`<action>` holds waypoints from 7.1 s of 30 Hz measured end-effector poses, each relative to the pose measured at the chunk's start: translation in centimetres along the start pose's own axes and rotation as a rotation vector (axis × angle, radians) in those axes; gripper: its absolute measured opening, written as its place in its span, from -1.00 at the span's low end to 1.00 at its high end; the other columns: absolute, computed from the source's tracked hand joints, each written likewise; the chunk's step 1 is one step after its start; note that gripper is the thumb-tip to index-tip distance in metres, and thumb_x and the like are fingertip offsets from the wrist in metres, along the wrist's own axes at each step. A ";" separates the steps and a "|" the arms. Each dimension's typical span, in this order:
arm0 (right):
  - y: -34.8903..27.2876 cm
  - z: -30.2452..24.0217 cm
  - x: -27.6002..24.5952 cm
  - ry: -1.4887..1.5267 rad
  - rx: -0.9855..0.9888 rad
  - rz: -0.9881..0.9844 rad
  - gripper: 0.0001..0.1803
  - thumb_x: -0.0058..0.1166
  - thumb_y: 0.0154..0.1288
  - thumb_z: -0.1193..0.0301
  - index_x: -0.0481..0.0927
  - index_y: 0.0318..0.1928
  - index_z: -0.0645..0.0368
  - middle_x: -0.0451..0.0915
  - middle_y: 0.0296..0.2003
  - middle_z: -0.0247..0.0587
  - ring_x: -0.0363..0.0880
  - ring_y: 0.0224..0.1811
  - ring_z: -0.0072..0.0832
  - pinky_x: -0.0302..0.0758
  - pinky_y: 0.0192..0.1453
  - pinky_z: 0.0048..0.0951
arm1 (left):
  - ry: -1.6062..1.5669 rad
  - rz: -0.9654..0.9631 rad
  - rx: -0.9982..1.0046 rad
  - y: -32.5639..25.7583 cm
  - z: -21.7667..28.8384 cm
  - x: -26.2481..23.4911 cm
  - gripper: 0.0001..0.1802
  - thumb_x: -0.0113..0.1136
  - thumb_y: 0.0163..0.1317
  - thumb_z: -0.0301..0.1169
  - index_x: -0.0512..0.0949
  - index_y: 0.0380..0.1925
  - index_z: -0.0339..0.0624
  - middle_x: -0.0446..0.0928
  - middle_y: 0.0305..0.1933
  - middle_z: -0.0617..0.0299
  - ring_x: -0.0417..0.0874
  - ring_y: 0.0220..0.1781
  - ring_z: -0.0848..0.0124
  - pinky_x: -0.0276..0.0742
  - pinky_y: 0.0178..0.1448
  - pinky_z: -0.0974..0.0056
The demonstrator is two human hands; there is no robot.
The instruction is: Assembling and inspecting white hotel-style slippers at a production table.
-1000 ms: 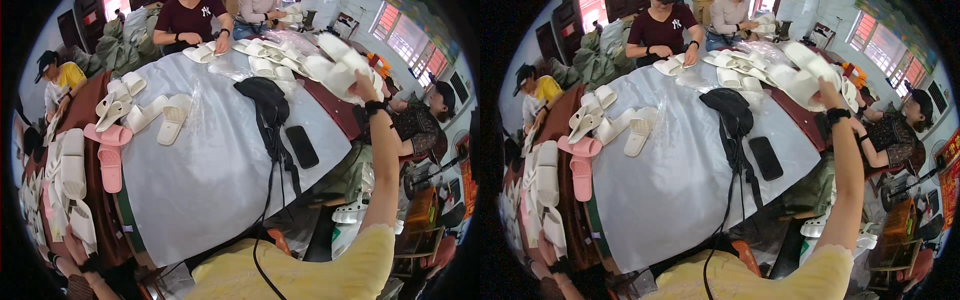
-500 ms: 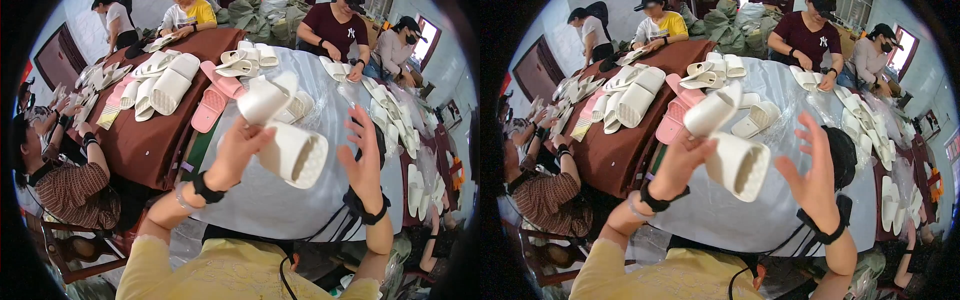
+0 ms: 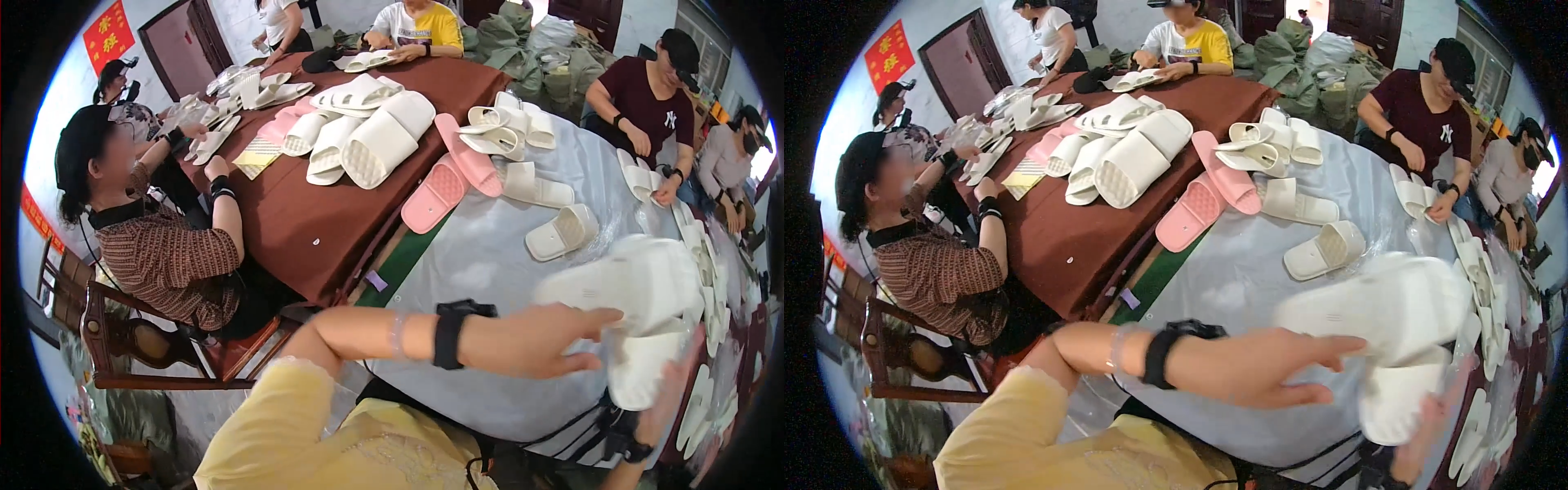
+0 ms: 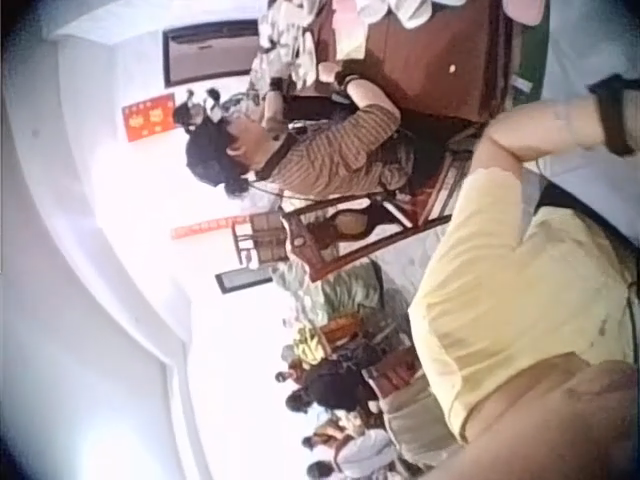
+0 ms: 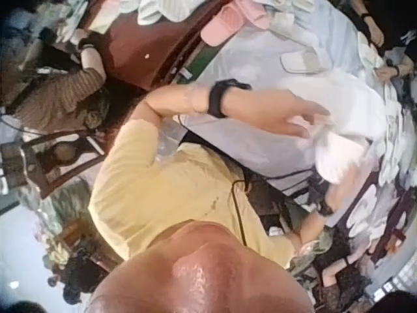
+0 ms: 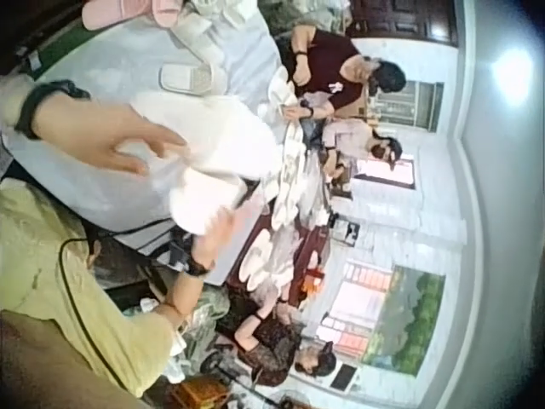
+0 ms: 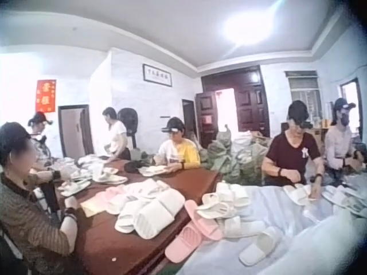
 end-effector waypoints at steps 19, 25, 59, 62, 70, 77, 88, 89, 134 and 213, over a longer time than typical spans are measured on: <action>3.5 4.8 -5.6 -0.216 0.402 -0.074 -0.45 -0.13 0.32 0.23 0.17 0.27 0.12 0.25 0.18 -0.22 0.36 0.13 -0.38 0.33 0.08 -0.43 | 1.182 0.814 -0.715 -12.2 -18.2 -27.8 0.02 0.48 -0.47 -0.20 0.23 0.13 -0.13 0.41 -0.08 -0.09 0.43 -0.01 -0.01 0.34 0.05 0.01; 2.3 0.4 11.6 -0.447 0.035 -0.492 -0.15 0.24 0.04 0.35 0.06 0.31 0.08 0.21 0.22 -0.11 0.29 0.18 -0.34 0.30 0.15 -0.27 | 0.762 0.613 -0.331 -11.6 -8.1 -19.9 -0.56 0.38 -0.24 -0.52 0.54 -0.24 -0.28 0.50 -0.20 0.08 0.54 -0.12 0.28 0.42 -0.02 0.35; -8.6 -14.1 -4.2 -0.943 -0.166 0.143 -0.80 -0.15 0.33 0.44 0.45 -0.34 0.33 0.49 -0.34 -0.16 0.42 -0.24 -0.47 0.33 -0.10 -0.48 | 0.186 0.084 -0.053 -5.4 -16.7 2.2 -0.45 0.05 0.05 -0.63 0.39 0.10 0.00 0.24 0.24 -0.07 0.16 0.31 -0.08 0.14 0.32 0.08; -4.8 -15.6 2.4 -0.969 -0.164 -0.251 -0.76 -0.05 0.22 0.35 0.47 -0.42 0.31 0.47 -0.47 -0.13 0.44 -0.39 -0.33 0.37 -0.22 -0.40 | 0.009 0.094 0.038 -4.1 -15.1 2.4 -0.56 0.00 0.15 -0.57 0.41 0.07 -0.04 0.34 0.18 0.04 0.29 0.25 0.06 0.23 0.27 0.18; 1.9 0.4 23.9 -0.635 -0.592 -0.722 -0.75 0.04 0.14 0.35 0.50 -0.16 0.15 0.50 -0.16 -0.13 0.45 -0.10 -0.16 0.38 -0.02 -0.31 | -0.011 0.703 -0.381 -10.8 -11.6 -0.9 -0.55 -0.06 0.30 -0.37 0.22 0.14 -0.37 0.29 0.16 -0.01 0.33 0.19 0.21 0.27 0.18 0.25; -0.1 11.8 18.9 -0.778 -0.339 -0.936 -0.44 0.08 0.11 0.26 0.32 0.15 0.06 0.30 0.02 0.07 0.25 0.09 0.01 0.28 0.12 -0.14 | 0.305 0.275 -0.451 -15.7 -12.2 5.2 -0.11 0.25 0.03 -0.25 -0.02 0.23 -0.43 -0.07 0.30 -0.33 0.14 0.26 -0.14 0.17 0.22 -0.01; -2.9 8.5 17.3 -1.267 -0.190 -0.647 -0.38 0.00 -0.07 0.54 0.31 0.14 0.19 0.32 -0.07 -0.06 0.34 -0.16 -0.16 0.48 -0.19 -0.32 | 0.431 0.327 -0.761 -16.6 -13.4 5.8 0.20 0.43 -0.23 -0.24 -0.20 0.29 -0.38 -0.14 0.28 -0.39 0.03 0.24 -0.19 0.12 0.19 -0.03; -3.0 8.6 17.7 -1.256 -0.175 -0.659 -0.41 0.03 -0.01 0.47 0.31 0.13 0.19 0.31 -0.07 -0.06 0.34 -0.14 -0.14 0.49 -0.21 -0.33 | 0.421 0.283 -0.741 -15.9 -13.4 6.1 0.20 0.43 -0.22 -0.24 -0.19 0.28 -0.39 -0.17 0.29 -0.37 0.05 0.23 -0.18 0.12 0.19 -0.03; -15.0 3.6 17.6 0.114 0.905 -0.812 -0.76 -0.06 0.31 0.35 0.55 -0.13 0.23 0.53 -0.51 -0.43 0.32 -0.58 -0.80 0.22 -0.55 -0.77 | -1.310 0.599 -0.590 -14.5 -8.6 6.7 -0.63 -0.08 0.34 -0.25 0.39 -0.06 -0.38 0.52 -0.34 0.25 0.58 -0.15 0.40 0.47 0.00 0.32; 0.8 19.9 19.8 -0.157 0.749 -1.441 -0.69 0.11 0.16 0.40 0.56 -0.09 0.25 0.59 -0.35 -0.34 0.54 -0.39 -0.60 0.52 -0.32 -0.50 | -1.569 0.848 -1.204 -5.1 -18.9 18.8 -0.86 -0.08 0.29 -0.37 0.37 -0.47 0.05 0.27 -0.60 0.46 0.16 -0.66 0.61 0.05 -0.60 0.50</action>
Point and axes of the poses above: each hand's wrist, its own y-axis towards the middle knuckle, its own x-axis out of the palm, z = x × y, the point moved 8 cm from there along y, towards the middle knuckle
